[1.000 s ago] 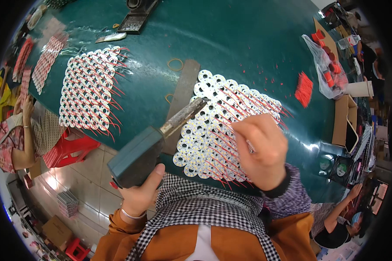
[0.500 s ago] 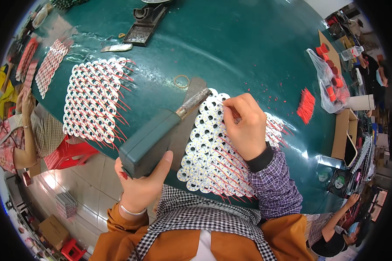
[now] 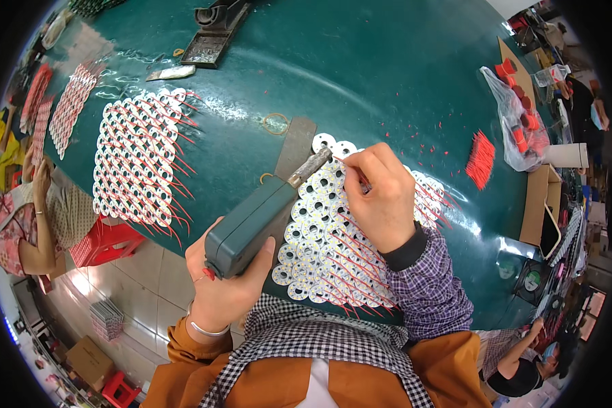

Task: The person solders wires onto LED circuit boards using a soldering tool, positioning the wires by hand and attaching them to the contact points on each board.

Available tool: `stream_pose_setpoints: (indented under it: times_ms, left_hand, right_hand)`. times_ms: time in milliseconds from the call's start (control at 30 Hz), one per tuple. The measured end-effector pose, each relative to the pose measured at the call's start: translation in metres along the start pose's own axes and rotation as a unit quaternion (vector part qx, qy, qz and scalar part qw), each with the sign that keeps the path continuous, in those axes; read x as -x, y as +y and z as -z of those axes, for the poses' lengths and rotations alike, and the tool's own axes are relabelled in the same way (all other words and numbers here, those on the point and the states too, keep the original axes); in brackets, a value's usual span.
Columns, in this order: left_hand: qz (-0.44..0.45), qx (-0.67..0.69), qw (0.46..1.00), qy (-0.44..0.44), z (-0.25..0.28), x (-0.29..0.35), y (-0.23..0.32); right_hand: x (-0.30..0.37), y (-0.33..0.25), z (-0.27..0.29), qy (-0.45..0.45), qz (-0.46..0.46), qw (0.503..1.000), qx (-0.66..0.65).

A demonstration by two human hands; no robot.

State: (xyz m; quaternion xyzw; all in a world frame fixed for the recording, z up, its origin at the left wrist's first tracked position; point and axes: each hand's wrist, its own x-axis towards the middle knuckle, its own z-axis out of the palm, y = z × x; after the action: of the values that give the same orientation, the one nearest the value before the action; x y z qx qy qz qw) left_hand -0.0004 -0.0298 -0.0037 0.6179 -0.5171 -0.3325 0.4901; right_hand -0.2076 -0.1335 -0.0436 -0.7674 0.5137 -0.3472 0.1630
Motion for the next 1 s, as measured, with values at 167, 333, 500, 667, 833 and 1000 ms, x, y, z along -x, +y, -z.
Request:
stream_pose_setpoints:
  times_ms: [167, 333, 500, 667, 833, 1000]
  left_hand:
    - [-0.014, -0.008, 1.000, -0.011, -0.0002, -0.0006, -0.0015]
    - [-0.016, -0.017, 1.000, -0.009, 0.0015, -0.0002, -0.0013]
    - [-0.052, -0.027, 0.998, 0.020, 0.0029, 0.0035, -0.0049]
    - [-0.015, -0.010, 1.000, -0.001, -0.0007, -0.0010, -0.0027]
    - [-0.035, -0.024, 0.999, -0.008, -0.0005, -0.0012, -0.0053]
    - [-0.014, -0.021, 1.000, -0.016, -0.0003, -0.0012, -0.0028]
  right_hand:
    - [0.0016, 0.0016, -0.0009, -0.001, 0.001, 1.000, 0.001]
    - [0.0003, 0.0013, 0.0006, -0.001, 0.019, 1.000, 0.021]
    - [0.0005, 0.0004, -0.0011, 0.000, 0.006, 1.000, 0.014]
    - [0.0008, 0.0016, -0.0018, 0.005, 0.004, 1.000, 0.014]
    - [-0.0002, 0.0014, 0.0002, 0.004, 0.016, 0.999, 0.030]
    - [0.0002, 0.0026, -0.0004, 0.008, 0.025, 0.999, 0.035]
